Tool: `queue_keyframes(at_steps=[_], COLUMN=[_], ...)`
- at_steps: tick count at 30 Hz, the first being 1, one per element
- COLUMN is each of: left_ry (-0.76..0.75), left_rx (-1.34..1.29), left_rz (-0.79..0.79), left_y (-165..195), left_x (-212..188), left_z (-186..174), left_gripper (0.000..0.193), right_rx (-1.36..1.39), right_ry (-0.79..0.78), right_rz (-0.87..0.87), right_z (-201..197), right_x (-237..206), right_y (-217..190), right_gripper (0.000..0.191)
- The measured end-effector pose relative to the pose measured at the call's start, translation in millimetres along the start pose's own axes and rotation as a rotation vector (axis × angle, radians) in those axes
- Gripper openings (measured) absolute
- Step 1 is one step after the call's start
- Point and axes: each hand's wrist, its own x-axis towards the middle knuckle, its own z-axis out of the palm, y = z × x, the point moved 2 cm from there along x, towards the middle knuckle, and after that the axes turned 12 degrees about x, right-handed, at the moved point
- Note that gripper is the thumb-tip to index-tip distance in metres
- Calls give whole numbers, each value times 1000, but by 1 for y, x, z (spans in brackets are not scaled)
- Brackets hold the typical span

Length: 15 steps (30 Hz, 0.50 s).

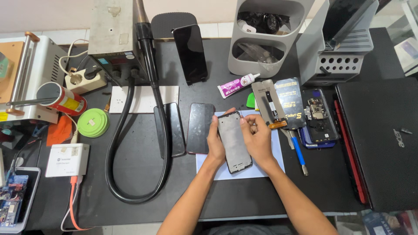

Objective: The person uses a small metal tool to scrape adhesive residue from the edges of a smartphone screen assembly. They then switch to a blue plastic spudger to continue removing residue from the screen's perimeter.

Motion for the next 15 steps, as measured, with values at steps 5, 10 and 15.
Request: queue_keyframes(at_steps=[5,10,15], left_ry=[-8,-46,-37], left_rx=[-30,-47,-44], left_rz=[3,28,21], left_y=[-6,-9,-9], left_x=[1,1,1], left_z=[-3,-4,-3], left_gripper=[67,67,67], right_rx=[-18,-97,-121], right_ry=[-1,5,7], right_rz=[-41,-138,-154], right_z=[0,1,2], right_x=[2,0,1], right_y=[1,-3,-6], right_gripper=[12,14,13])
